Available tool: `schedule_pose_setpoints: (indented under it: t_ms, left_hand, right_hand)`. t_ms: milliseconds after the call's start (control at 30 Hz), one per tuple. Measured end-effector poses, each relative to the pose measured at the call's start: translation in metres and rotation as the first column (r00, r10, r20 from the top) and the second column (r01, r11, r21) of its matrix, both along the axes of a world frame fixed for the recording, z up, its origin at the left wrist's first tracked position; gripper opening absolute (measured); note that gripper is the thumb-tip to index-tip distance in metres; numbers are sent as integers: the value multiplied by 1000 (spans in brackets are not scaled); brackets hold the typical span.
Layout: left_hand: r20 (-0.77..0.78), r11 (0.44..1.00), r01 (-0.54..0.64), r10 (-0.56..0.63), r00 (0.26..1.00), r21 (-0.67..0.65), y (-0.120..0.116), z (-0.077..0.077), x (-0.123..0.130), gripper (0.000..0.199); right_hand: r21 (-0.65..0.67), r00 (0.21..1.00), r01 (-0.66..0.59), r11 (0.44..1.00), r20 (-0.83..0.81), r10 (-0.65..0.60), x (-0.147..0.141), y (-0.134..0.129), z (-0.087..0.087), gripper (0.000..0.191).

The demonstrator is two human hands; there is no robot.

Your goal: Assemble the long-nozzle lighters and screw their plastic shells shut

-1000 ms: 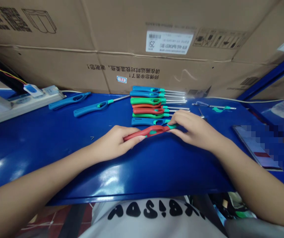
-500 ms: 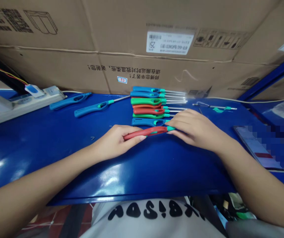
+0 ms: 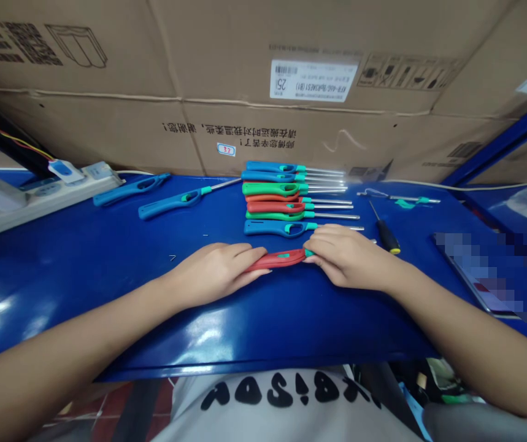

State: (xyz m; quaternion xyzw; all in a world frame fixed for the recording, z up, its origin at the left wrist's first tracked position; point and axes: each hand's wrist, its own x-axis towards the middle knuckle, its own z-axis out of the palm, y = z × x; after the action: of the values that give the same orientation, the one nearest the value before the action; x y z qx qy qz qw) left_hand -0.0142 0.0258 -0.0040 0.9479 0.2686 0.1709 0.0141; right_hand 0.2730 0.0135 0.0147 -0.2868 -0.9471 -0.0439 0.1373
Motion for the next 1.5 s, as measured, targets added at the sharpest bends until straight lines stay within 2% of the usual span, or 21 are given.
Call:
schedule_pose_setpoints:
  t_ms: [133, 267, 367, 500, 667, 800, 900, 1033, 1200, 1300, 1367, 1500]
  left_hand:
    - [-56, 1000, 9, -10, 998, -16, 2, 1, 0, 45]
    - [-147, 992, -61, 44, 988, -113, 1, 6, 6, 44]
    - [-200, 984, -133, 106, 974, -122, -3, 9, 10, 43]
    - [-199, 982, -126, 97, 975, -138, -6, 8, 11, 42]
    - [-70, 920, -118, 99, 993, -373, -7, 8, 10, 42]
    - [24, 884, -54, 74, 997, -465, -8, 9, 10, 41]
    - [20, 884, -53, 70, 997, -464, -9, 10, 10, 42]
    - [0, 888, -66, 74, 997, -456, -8, 10, 9, 43]
    - [-1, 905, -74, 81, 997, -419, -8, 9, 9, 46]
    - [-21, 909, -82, 80, 997, -409, -9, 8, 10, 46]
    - [-38, 910, -89, 81, 996, -404, -9, 7, 10, 45]
    - [-73, 939, -111, 92, 993, -327, -7, 8, 10, 44]
  right_hand:
    - [-91, 999, 27, 995, -22, -29, -2, 1, -8, 28]
    - [-82, 998, 59, 995, -11, -60, -1, 9, -15, 26]
    - [-69, 997, 70, 995, 21, -69, 1, 13, -14, 22]
    - [-50, 996, 57, 997, 65, -54, 2, 12, -8, 20]
    - [98, 990, -68, 993, -119, 80, -1, 9, -11, 21]
    - [82, 953, -86, 993, -285, 106, -6, 6, -16, 19]
    - [19, 928, -72, 997, -364, 74, -10, 2, -17, 14]
    - [-33, 920, -60, 998, -390, 43, -11, 1, -15, 13]
    - [-32, 920, -93, 995, -384, 73, -13, 0, -13, 19]
    - [-24, 919, -90, 996, -387, 74, -17, -3, -14, 12]
    - [-4, 931, -73, 997, -360, 67, -20, -5, -14, 6]
    - [-29, 973, -81, 996, -221, 72, -21, -6, -11, 13]
